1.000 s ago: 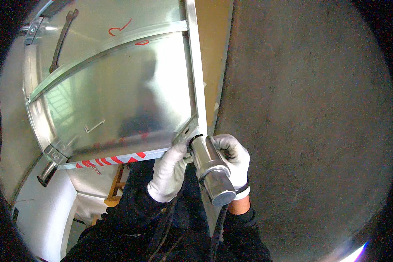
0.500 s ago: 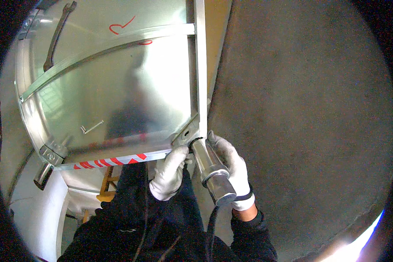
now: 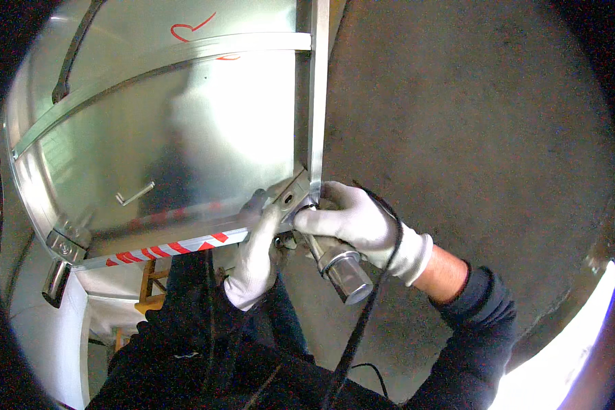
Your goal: The person assembles a metal structure by attaching cylindrical components to a frame using a wrench. They tighten bolts and secure parts, occasionally adjusting their position to reach different sections.
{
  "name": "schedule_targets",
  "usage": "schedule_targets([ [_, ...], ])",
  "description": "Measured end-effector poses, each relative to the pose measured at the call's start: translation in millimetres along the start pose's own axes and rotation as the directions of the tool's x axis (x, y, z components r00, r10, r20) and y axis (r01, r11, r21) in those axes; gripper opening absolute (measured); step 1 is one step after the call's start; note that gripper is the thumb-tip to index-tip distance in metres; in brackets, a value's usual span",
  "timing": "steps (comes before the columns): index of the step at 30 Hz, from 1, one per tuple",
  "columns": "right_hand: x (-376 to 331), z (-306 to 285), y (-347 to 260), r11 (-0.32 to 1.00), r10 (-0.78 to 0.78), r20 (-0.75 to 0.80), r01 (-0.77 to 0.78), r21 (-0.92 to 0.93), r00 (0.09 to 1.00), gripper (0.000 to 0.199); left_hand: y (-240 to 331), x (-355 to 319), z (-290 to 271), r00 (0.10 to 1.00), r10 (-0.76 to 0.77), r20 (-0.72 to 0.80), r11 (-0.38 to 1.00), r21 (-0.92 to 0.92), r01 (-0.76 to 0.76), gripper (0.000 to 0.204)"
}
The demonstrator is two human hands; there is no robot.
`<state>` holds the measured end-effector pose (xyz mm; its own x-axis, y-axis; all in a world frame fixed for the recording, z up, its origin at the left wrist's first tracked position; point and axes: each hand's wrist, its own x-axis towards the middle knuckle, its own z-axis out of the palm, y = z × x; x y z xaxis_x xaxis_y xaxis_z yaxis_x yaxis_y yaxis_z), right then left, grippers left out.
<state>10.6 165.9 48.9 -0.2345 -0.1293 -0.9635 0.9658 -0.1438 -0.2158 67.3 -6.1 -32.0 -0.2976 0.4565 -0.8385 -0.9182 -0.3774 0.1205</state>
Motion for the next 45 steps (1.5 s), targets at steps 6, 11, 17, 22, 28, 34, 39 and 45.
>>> schedule_targets([
  [6,3.1,-1.2,14.5,0.994,-0.091,-0.073,0.086,-0.072,0.993,0.038,28.4,-17.7,-11.0,0.945,0.067,0.319,0.876,0.435,-0.208,0.041],
  [11,2.6,-7.5,52.3,0.983,-0.131,-0.175,0.150,0.104,0.976,0.048,75.4,-44.2,-9.2,0.617,0.239,0.749,0.174,0.593,-0.787,0.033],
  [17,9.5,-4.9,88.0,0.914,-0.401,-0.060,0.404,0.043,0.914,0.067,108.9,-22.1,8.4,0.688,0.147,0.711,-0.508,0.651,-0.564,0.038],
  [22,18.7,17.4,111.3,0.671,-0.703,-0.290,0.472,-0.571,0.649,0.075,100.6,-5.9,15.7,0.724,0.045,0.689,-0.616,0.589,-0.523,0.029],
  [28,33.6,51.8,103.7,0.667,-0.744,-0.581,0.394,-0.632,0.328,0.057,95.8,6.3,23.9,0.782,0.039,0.622,-0.606,0.637,-0.476,0.020],
  [34,57.1,44.4,117.1,0.498,-0.849,-0.516,0.500,-0.708,0.114,0.028,99.6,5.8,36.0,0.853,0.005,0.523,-0.619,0.671,-0.408,0.016],
  [39,55.8,46.1,117.0,0.494,-0.840,-0.531,0.568,-0.659,0.114,0.030,99.6,2.3,37.2,0.878,0.009,0.478,-0.582,0.717,-0.384,0.016],
  [45,52.0,42.3,119.2,0.498,-0.842,-0.517,0.586,-0.639,0.153,0.032,97.6,-3.6,41.1,0.880,0.019,0.475,-0.545,0.743,-0.389,0.017],
])
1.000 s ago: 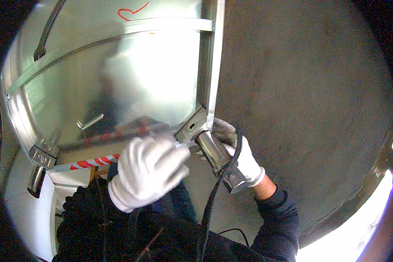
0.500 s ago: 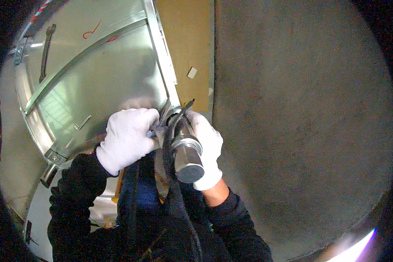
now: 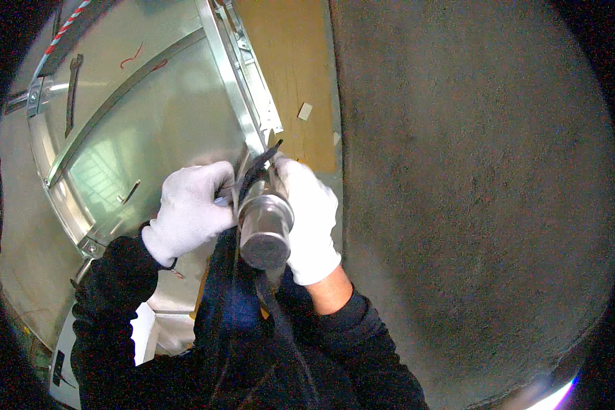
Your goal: The person assembles a metal structure by attaching cylindrical components to a frame using a wrench. They tighten bolts and secure parts, occasionally adjusting their position to reach different sections.
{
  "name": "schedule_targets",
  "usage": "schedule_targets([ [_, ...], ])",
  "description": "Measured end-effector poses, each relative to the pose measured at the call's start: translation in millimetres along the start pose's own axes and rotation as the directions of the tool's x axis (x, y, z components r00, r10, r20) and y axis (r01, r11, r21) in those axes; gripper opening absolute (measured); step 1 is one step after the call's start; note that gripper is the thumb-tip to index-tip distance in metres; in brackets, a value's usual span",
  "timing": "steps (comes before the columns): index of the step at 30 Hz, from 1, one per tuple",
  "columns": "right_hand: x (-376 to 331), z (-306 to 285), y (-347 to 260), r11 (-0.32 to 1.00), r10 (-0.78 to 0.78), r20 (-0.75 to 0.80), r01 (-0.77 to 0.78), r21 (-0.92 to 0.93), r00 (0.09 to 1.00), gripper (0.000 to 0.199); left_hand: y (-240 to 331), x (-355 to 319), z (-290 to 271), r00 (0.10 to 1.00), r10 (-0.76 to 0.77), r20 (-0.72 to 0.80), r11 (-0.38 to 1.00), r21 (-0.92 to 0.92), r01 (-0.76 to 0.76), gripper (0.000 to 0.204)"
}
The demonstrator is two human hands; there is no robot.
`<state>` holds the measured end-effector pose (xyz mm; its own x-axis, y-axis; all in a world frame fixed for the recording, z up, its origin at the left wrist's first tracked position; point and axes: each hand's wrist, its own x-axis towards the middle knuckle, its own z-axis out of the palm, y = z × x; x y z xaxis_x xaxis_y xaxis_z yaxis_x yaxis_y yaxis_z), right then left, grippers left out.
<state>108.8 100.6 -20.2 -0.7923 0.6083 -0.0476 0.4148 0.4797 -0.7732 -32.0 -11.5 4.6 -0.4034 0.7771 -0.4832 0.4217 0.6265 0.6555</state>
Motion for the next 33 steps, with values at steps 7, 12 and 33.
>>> schedule_targets([
  [7,-8.4,8.2,-1.2,0.998,0.029,-0.025,-0.028,0.058,0.999,0.037,-4.2,-8.5,3.8,0.996,-0.085,-0.017,0.995,-0.057,0.084,0.027],
  [12,1.6,3.9,-7.5,0.993,0.118,0.009,-0.118,0.023,0.993,0.042,2.3,-9.5,9.0,0.982,-0.121,-0.145,0.966,-0.246,0.083,0.034],
  [33,-10.0,-17.3,30.2,0.490,0.346,0.349,-0.485,0.724,0.871,0.023,-9.0,-17.7,18.1,0.985,-0.119,-0.129,0.919,-0.389,0.060,0.055],
])
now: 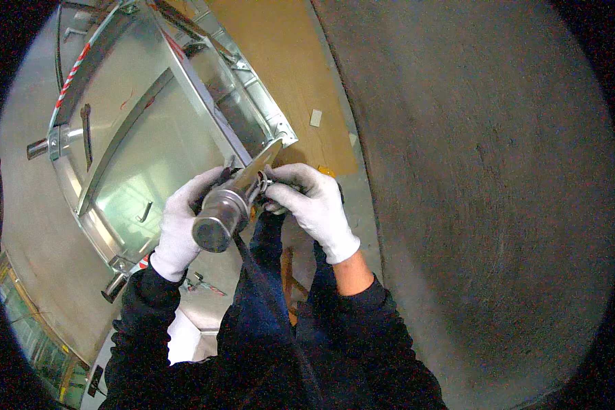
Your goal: The person assembles a metal structure by attaching cylindrical components to a frame using a wrench. They tighten bolts and secure parts, occasionally adjusting their position to reach different sections.
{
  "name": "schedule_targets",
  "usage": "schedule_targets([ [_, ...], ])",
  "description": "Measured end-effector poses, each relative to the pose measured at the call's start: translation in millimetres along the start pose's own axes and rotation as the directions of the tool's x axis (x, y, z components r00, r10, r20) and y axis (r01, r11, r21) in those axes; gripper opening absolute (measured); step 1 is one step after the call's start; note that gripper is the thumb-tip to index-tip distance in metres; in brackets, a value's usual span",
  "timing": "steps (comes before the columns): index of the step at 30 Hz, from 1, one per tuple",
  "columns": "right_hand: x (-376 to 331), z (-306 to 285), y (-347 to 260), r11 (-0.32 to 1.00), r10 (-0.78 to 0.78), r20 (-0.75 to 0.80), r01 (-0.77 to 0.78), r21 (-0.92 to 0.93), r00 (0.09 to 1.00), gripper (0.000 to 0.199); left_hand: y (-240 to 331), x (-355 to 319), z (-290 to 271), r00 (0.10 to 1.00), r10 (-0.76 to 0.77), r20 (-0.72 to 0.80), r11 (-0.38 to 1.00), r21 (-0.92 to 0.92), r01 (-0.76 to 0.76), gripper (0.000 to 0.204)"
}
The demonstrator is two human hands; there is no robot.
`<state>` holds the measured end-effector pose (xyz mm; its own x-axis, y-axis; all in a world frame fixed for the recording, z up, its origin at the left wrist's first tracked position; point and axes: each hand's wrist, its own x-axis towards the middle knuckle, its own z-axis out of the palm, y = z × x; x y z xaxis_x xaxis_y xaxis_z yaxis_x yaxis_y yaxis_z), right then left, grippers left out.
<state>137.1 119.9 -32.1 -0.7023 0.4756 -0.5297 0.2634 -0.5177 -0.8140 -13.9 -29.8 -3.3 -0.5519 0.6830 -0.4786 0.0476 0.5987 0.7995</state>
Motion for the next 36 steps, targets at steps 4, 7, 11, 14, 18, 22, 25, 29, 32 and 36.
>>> schedule_targets([
  [4,4.0,-7.4,-11.0,0.974,-0.011,0.060,0.025,-0.226,0.998,0.020,13.6,-1.9,-2.6,0.999,0.028,0.039,0.999,0.038,-0.030,0.051],
  [7,7.1,-10.1,-12.4,0.933,-0.082,0.127,0.121,-0.340,0.988,0.020,11.3,-3.2,-5.4,0.998,0.044,0.049,0.998,0.031,-0.046,0.052],
  [11,11.8,-8.0,-3.8,0.981,-0.054,0.132,0.077,-0.176,0.990,0.021,-5.6,-5.8,-7.4,0.998,-0.030,0.053,0.996,-0.084,0.034,0.054],
  [14,10.8,-8.9,1.4,0.925,-0.247,0.139,0.276,-0.262,0.959,0.020,3.3,-6.1,-7.3,0.998,-0.029,0.060,0.999,-0.042,0.032,0.061],
  [18,13.0,-8.9,6.6,0.725,-0.546,0.178,0.568,-0.389,0.819,0.022,-6.1,-12.3,-11.2,0.998,-0.028,0.060,1.000,-0.012,0.029,0.055],
  [22,19.2,-13.8,2.9,0.644,-0.554,0.274,0.613,-0.457,0.786,0.019,-10.8,-12.3,-10.8,0.996,-0.078,0.045,0.997,-0.013,0.079,0.052],
  [25,26.4,-15.3,2.8,0.868,-0.395,0.259,0.450,-0.210,0.882,0.016,-9.1,-11.8,-9.2,0.997,-0.069,0.043,0.998,-0.006,0.069,0.050],
  [29,37.4,-21.8,0.2,0.979,0.018,0.354,-0.089,0.185,0.935,0.013,-13.9,-10.8,-9.9,0.999,-0.021,0.035,1.000,-0.022,0.021,0.049],
  [32,42.0,-25.4,-1.2,0.988,0.054,0.395,-0.106,0.112,0.917,0.015,-11.4,-10.3,-7.5,1.000,-0.004,0.028,1.000,0.013,0.003,0.049],
  [36,48.1,-26.9,-9.4,0.991,-0.029,0.444,0.085,-0.105,0.895,0.015,-9.2,-12.4,-6.4,1.000,-0.010,0.009,0.998,-0.054,0.011,0.050],
])
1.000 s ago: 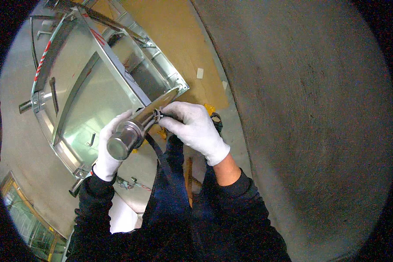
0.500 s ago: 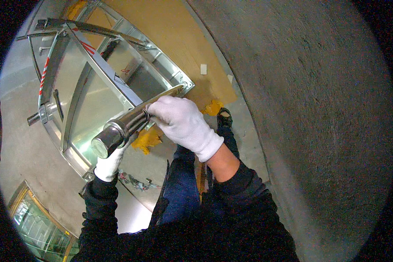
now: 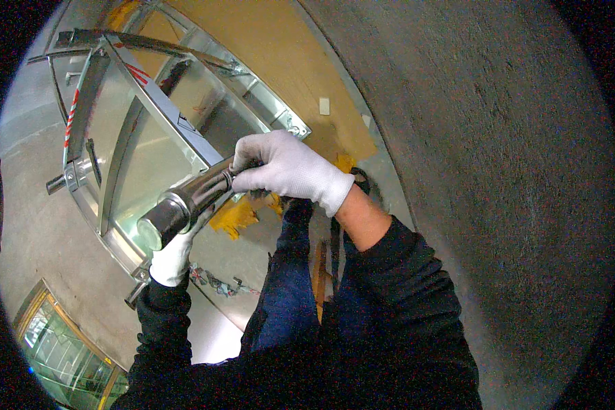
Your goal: The person assembles a metal structure by attaching cylindrical components to a frame using a wrench. They tighten bolts and secure parts, occasionally adjusting their position to reach different sections.
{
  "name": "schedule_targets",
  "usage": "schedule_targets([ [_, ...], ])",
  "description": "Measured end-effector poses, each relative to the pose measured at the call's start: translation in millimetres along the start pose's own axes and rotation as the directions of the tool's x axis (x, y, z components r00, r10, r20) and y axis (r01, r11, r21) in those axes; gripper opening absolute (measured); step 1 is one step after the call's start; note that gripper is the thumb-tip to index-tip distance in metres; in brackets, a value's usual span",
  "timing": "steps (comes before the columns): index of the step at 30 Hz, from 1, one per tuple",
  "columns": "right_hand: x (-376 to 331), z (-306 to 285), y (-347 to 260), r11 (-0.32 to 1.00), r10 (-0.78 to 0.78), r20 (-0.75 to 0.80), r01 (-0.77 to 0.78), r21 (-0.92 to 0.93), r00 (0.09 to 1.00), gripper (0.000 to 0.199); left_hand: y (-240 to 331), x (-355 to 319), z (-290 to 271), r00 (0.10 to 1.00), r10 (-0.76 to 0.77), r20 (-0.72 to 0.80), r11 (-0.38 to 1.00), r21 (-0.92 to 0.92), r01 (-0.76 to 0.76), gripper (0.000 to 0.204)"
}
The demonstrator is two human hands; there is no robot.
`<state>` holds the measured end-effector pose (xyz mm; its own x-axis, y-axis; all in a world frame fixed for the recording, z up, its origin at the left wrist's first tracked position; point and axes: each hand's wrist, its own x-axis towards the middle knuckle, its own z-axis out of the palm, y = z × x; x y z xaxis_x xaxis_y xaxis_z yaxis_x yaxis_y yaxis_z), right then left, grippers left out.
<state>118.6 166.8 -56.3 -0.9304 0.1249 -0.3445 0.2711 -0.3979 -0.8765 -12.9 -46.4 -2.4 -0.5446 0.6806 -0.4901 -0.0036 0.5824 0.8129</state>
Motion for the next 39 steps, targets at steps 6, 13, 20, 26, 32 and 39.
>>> schedule_targets([
  [6,-2.7,-2.1,-6.8,0.943,-0.033,0.006,0.033,-0.333,0.999,0.025,17.7,0.9,11.6,0.996,-0.024,-0.081,0.998,0.054,0.028,0.058],
  [13,-4.5,8.2,-29.2,0.503,-0.150,0.187,0.238,-0.831,0.971,0.013,17.4,8.1,14.5,0.983,0.160,-0.093,0.952,0.277,-0.129,0.046],
  [20,-4.0,6.9,-33.4,0.468,-0.083,0.196,0.212,-0.858,0.977,0.021,18.0,10.3,21.6,0.953,0.169,-0.252,0.961,0.255,-0.103,0.027],
  [26,-1.4,1.0,-42.3,0.756,0.275,0.020,-0.203,-0.623,0.961,0.018,26.3,13.1,6.0,0.991,0.089,-0.099,0.986,0.152,-0.073,0.024],
  [32,-3.0,8.2,-54.5,0.777,0.523,-0.116,-0.528,-0.343,0.845,0.017,14.2,12.0,6.0,0.970,0.229,-0.086,0.950,0.236,-0.204,0.024],
  [39,0.1,25.0,-66.0,0.573,0.398,-0.190,-0.405,-0.712,0.897,0.015,13.0,7.5,9.1,0.935,0.336,-0.116,0.891,0.360,-0.276,0.028],
])
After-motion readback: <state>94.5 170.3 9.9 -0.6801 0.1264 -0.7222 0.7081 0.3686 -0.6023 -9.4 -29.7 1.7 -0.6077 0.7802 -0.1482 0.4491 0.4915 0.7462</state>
